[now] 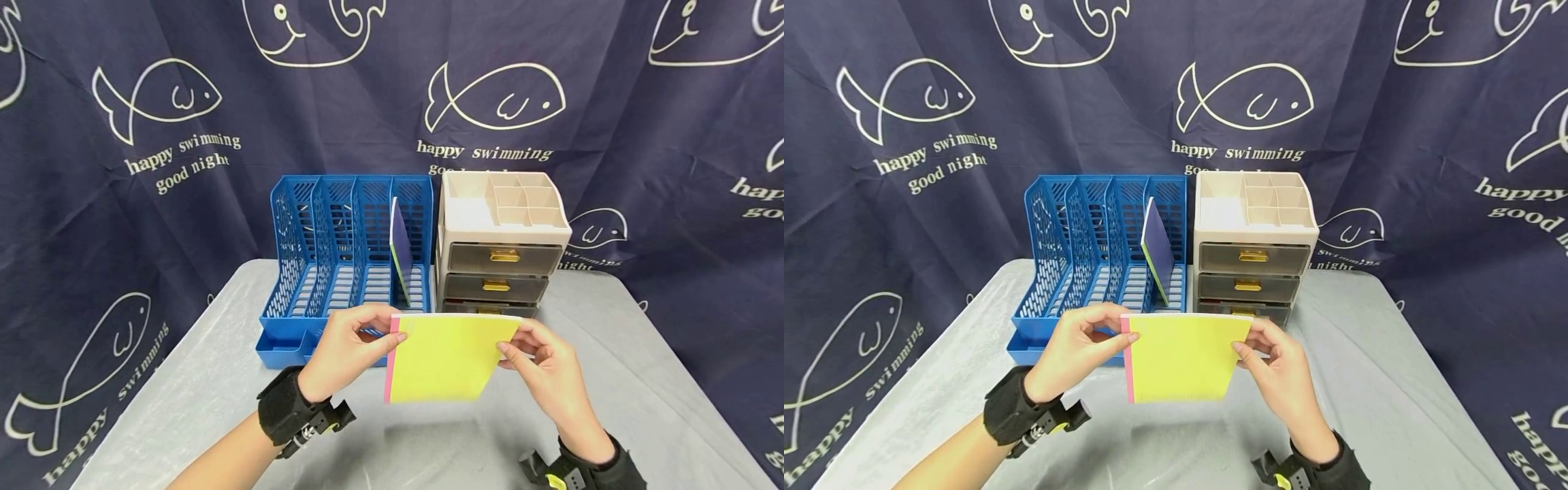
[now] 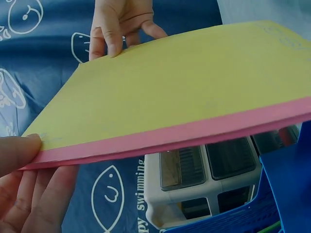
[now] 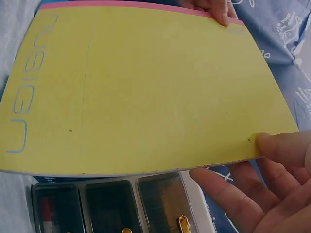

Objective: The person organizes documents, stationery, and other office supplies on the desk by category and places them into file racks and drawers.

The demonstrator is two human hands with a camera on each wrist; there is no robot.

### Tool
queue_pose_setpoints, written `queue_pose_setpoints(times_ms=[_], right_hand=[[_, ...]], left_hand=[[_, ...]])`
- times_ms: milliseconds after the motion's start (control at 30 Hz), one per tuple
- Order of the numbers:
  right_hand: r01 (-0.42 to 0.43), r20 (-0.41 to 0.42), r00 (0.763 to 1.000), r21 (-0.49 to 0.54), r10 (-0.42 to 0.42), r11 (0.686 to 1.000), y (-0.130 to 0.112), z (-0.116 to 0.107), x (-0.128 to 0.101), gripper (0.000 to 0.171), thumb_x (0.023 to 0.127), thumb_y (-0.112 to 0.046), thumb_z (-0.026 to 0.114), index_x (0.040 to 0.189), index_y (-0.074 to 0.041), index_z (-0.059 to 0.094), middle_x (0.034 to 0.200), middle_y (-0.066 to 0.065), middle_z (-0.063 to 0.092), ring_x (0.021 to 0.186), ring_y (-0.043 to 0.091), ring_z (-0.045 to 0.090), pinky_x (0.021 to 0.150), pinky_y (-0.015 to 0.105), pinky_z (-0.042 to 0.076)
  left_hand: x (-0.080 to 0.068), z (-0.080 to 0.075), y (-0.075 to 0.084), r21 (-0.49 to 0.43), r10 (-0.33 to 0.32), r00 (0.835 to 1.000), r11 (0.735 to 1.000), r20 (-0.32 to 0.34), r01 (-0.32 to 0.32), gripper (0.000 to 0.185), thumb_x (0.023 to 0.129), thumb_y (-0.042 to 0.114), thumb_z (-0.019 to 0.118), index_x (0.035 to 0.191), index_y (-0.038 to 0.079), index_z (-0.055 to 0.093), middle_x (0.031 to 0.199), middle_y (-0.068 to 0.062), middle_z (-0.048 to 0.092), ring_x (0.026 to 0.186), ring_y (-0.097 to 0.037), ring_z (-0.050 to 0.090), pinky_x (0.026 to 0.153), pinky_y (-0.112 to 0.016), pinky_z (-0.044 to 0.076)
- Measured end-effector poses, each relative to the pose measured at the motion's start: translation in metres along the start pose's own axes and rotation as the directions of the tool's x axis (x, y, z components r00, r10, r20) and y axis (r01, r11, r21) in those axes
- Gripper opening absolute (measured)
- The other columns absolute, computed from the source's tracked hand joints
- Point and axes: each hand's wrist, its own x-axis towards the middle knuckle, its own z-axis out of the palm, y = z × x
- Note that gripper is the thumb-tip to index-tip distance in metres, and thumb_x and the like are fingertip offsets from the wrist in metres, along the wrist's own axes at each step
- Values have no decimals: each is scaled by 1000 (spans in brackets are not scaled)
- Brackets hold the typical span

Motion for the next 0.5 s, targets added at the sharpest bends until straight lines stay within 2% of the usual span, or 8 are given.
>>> queue_pose_setpoints(times_ms=[167, 367, 500], right_hand=[[-26, -21, 999, -47, 25, 999, 1, 1, 2, 16, 81, 14, 62, 96, 8, 59, 80, -2, 66, 71, 8, 65, 58, 31, 55], [-124, -53, 991, -76, 120, 989, 7, -1, 5, 19, 85, 3, 65, 102, 7, 60, 84, -5, 67, 75, 10, 67, 67, 29, 56], [-173, -39, 984, -53, 171, 983, 13, -3, 4, 25, 85, -4, 66, 109, 5, 62, 93, -1, 71, 86, 12, 69, 74, 25, 54]], left_hand=[[2, 2, 1, -1, 7, 1000, 1000, -7, -7, 20, 80, 7, 74, 98, 3, 68, 87, -9, 70, 76, -13, 65, 66, -27, 56], [3, 1, 1, 4, 58, 998, 998, -18, -58, 16, 80, 6, 73, 94, 3, 67, 85, -8, 69, 73, -14, 64, 64, -28, 56], [5, -8, 1, 13, 69, 994, 998, -86, -68, 14, 81, 5, 72, 93, 2, 66, 84, -9, 68, 71, -13, 64, 62, -29, 56]])
